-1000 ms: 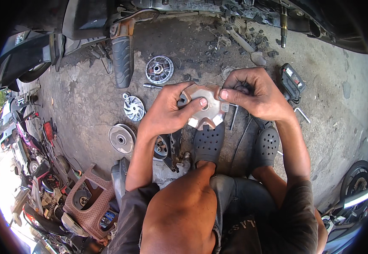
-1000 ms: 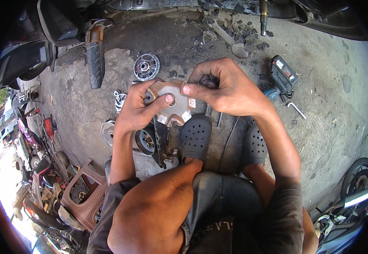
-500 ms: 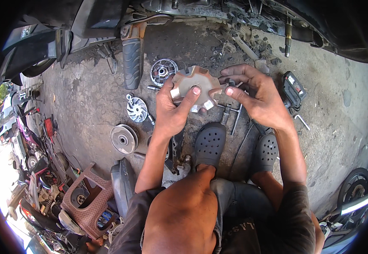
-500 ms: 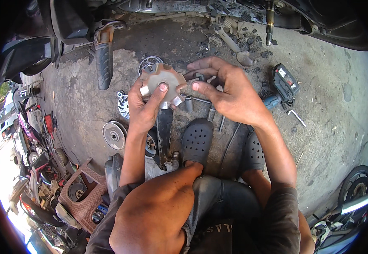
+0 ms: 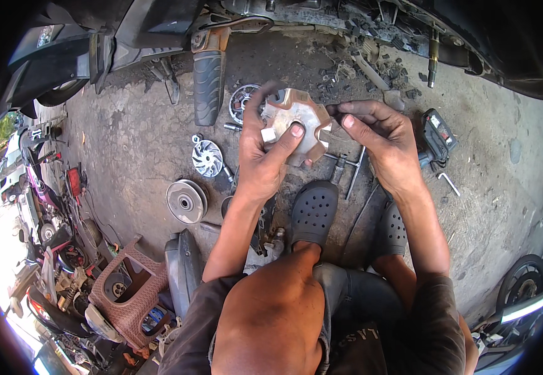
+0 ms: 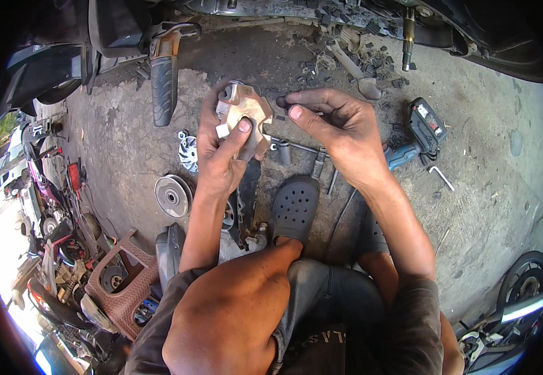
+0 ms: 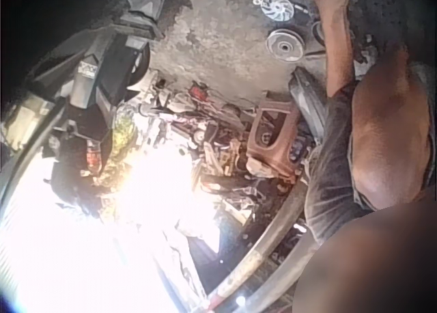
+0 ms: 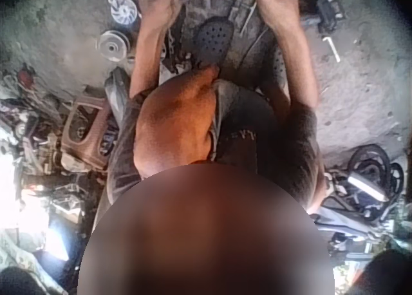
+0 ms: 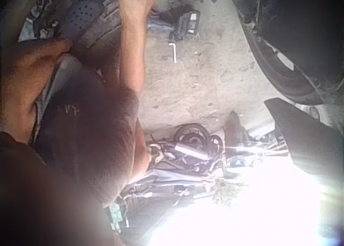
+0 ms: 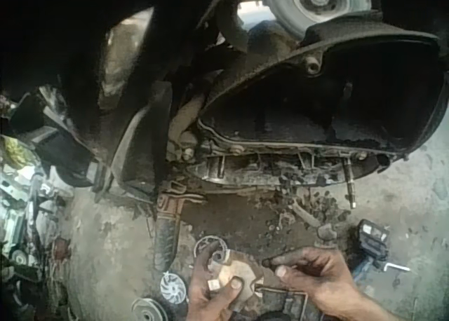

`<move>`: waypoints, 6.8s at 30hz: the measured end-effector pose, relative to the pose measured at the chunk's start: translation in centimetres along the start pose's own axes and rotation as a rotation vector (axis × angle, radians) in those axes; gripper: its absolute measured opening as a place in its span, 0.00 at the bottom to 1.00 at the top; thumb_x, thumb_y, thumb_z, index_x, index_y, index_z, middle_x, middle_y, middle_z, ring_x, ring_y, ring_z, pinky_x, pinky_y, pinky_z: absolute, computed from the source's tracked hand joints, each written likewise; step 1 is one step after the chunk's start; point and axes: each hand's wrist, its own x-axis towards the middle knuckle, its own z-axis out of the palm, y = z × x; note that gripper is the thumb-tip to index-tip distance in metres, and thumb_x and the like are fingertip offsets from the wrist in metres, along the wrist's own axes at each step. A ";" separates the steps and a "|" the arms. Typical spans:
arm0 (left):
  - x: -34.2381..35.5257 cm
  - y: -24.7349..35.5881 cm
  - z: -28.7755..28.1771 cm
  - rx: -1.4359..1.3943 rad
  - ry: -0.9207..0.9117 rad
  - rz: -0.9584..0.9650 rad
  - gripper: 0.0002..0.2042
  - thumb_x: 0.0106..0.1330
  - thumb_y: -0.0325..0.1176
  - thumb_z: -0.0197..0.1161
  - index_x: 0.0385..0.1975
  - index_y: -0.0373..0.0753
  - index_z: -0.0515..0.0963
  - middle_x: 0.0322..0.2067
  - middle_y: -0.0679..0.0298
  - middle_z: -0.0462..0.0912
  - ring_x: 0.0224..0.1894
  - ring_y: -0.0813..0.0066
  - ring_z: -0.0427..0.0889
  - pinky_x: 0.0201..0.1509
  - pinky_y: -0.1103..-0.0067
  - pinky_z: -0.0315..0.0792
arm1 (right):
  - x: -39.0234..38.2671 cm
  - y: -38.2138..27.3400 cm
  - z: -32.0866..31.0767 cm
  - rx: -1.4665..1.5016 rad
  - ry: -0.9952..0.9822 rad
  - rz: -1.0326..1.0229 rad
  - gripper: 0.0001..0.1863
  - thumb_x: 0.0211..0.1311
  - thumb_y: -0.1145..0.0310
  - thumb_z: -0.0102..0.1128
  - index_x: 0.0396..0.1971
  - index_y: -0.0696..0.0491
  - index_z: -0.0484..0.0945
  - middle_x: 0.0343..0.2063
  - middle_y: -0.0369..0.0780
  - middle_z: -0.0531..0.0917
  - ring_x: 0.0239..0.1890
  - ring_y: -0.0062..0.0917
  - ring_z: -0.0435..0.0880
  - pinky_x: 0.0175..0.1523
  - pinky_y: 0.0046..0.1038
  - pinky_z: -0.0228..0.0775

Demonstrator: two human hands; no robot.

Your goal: Disassembling motorcycle CVT components including the clutch bell and variator using an impact driver.

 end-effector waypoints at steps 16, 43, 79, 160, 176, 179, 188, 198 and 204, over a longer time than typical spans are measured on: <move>-0.4 -0.5 0.6 0.538 0.232 0.419 0.22 0.63 0.30 0.64 0.55 0.34 0.65 0.44 0.57 0.75 0.42 0.74 0.79 0.43 0.79 0.76 | -0.9 -0.2 0.3 0.147 -0.062 0.046 0.11 0.58 0.80 0.62 0.42 0.64 0.78 0.37 0.43 0.83 0.40 0.22 0.83 0.48 0.24 0.78; -0.3 -0.7 1.3 0.749 0.219 0.532 0.22 0.63 0.30 0.64 0.54 0.31 0.66 0.47 0.55 0.74 0.46 0.73 0.77 0.47 0.78 0.74 | -0.5 -0.7 0.1 0.021 -0.095 0.049 0.20 0.55 0.79 0.67 0.47 0.66 0.70 0.36 0.48 0.85 0.40 0.24 0.85 0.48 0.23 0.77; 3.1 -8.9 -4.4 1.023 0.059 -0.067 0.33 0.69 0.45 0.55 0.65 0.29 0.53 0.51 0.41 0.74 0.56 0.49 0.75 0.58 0.66 0.68 | 5.5 13.6 -5.8 -0.359 0.035 0.287 0.14 0.59 0.74 0.62 0.42 0.67 0.78 0.33 0.44 0.84 0.33 0.22 0.83 0.35 0.23 0.75; 8.7 -5.9 -0.3 0.303 0.131 -0.033 0.13 0.68 0.33 0.58 0.47 0.31 0.74 0.39 0.55 0.82 0.37 0.69 0.82 0.42 0.76 0.71 | 14.2 0.8 -2.6 -1.632 0.183 -0.505 0.11 0.46 0.72 0.63 0.33 0.58 0.81 0.26 0.48 0.85 0.31 0.39 0.87 0.36 0.36 0.80; 16.9 -0.6 -2.1 0.087 0.157 0.086 0.18 0.73 0.45 0.50 0.51 0.36 0.68 0.42 0.53 0.77 0.35 0.63 0.80 0.35 0.76 0.70 | 10.0 2.1 -2.2 -1.273 0.085 -0.230 0.17 0.52 0.60 0.65 0.27 0.62 0.81 0.27 0.54 0.83 0.36 0.47 0.84 0.45 0.42 0.77; 18.0 -0.3 -2.6 0.031 0.052 0.071 0.20 0.72 0.47 0.50 0.51 0.36 0.68 0.43 0.56 0.75 0.38 0.63 0.78 0.35 0.76 0.70 | 9.3 2.9 -2.8 -1.253 0.032 -0.238 0.17 0.53 0.60 0.64 0.27 0.62 0.81 0.27 0.54 0.83 0.37 0.47 0.84 0.44 0.42 0.77; 18.5 0.5 -4.5 0.178 0.132 0.028 0.23 0.65 0.43 0.63 0.56 0.39 0.71 0.46 0.62 0.78 0.45 0.68 0.76 0.45 0.73 0.71 | 5.8 3.4 -2.6 -1.174 -0.075 -0.151 0.21 0.68 0.61 0.49 0.21 0.61 0.78 0.18 0.54 0.79 0.28 0.48 0.83 0.38 0.44 0.75; 19.0 1.6 -4.7 0.219 0.260 0.026 0.14 0.61 0.35 0.68 0.42 0.34 0.79 0.38 0.61 0.83 0.36 0.69 0.79 0.41 0.73 0.73 | 4.6 2.3 -7.9 0.098 0.177 0.057 0.22 0.71 0.64 0.35 0.36 0.68 0.75 0.27 0.50 0.83 0.13 0.25 0.75 0.14 0.25 0.63; 18.8 1.4 -4.2 0.231 0.275 0.029 0.14 0.61 0.35 0.67 0.44 0.37 0.77 0.42 0.64 0.82 0.37 0.70 0.77 0.41 0.73 0.72 | 3.7 0.5 -10.4 0.576 0.080 0.053 0.28 0.69 0.61 0.30 0.55 0.68 0.66 0.41 0.51 0.82 0.24 0.27 0.79 0.22 0.23 0.70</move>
